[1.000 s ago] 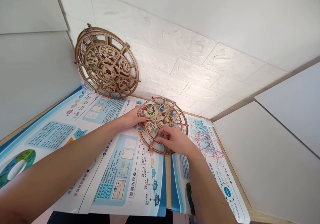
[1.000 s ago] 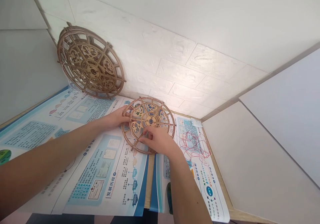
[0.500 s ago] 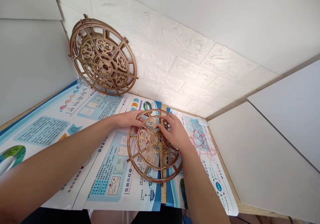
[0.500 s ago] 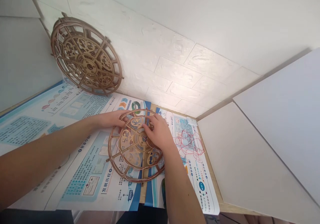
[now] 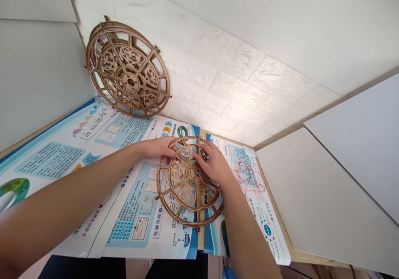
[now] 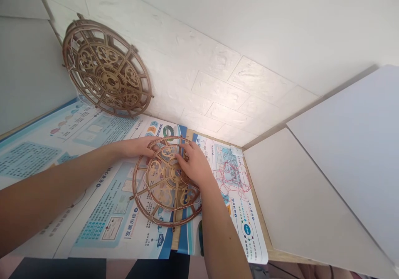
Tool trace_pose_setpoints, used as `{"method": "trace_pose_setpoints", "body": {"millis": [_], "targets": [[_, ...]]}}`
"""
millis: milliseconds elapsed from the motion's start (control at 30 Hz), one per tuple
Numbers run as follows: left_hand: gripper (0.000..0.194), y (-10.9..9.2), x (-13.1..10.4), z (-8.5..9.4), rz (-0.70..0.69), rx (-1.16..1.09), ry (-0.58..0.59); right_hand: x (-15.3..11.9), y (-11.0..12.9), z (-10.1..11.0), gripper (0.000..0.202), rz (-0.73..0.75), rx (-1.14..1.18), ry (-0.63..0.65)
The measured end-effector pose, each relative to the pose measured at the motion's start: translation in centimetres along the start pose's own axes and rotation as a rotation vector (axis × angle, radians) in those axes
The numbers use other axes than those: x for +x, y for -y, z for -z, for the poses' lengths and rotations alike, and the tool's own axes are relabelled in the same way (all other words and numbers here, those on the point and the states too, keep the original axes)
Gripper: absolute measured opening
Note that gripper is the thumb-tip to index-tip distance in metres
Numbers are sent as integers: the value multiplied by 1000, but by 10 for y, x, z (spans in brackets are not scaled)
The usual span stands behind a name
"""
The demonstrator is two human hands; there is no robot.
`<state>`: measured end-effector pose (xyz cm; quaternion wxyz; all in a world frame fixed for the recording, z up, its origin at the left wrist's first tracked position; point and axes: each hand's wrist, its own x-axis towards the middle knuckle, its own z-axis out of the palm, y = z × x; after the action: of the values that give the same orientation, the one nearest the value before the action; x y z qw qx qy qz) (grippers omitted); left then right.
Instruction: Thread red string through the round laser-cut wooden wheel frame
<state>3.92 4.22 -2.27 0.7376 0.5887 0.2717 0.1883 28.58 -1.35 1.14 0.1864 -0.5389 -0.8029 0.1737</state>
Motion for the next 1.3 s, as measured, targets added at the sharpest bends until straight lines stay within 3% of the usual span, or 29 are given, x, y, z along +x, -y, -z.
{"method": "trace_pose_setpoints", "body": {"millis": [200, 467, 1300], "targets": [[60, -2, 1, -2, -9, 1, 19, 1, -3, -2, 28, -10, 76, -6], [56, -7, -1, -5, -1, 19, -18, -1, 3, -4, 29, -27, -39, -19], [47, -2, 3, -2, 4, 87, -39, 3, -1, -8, 26, -3, -34, 12]]}}
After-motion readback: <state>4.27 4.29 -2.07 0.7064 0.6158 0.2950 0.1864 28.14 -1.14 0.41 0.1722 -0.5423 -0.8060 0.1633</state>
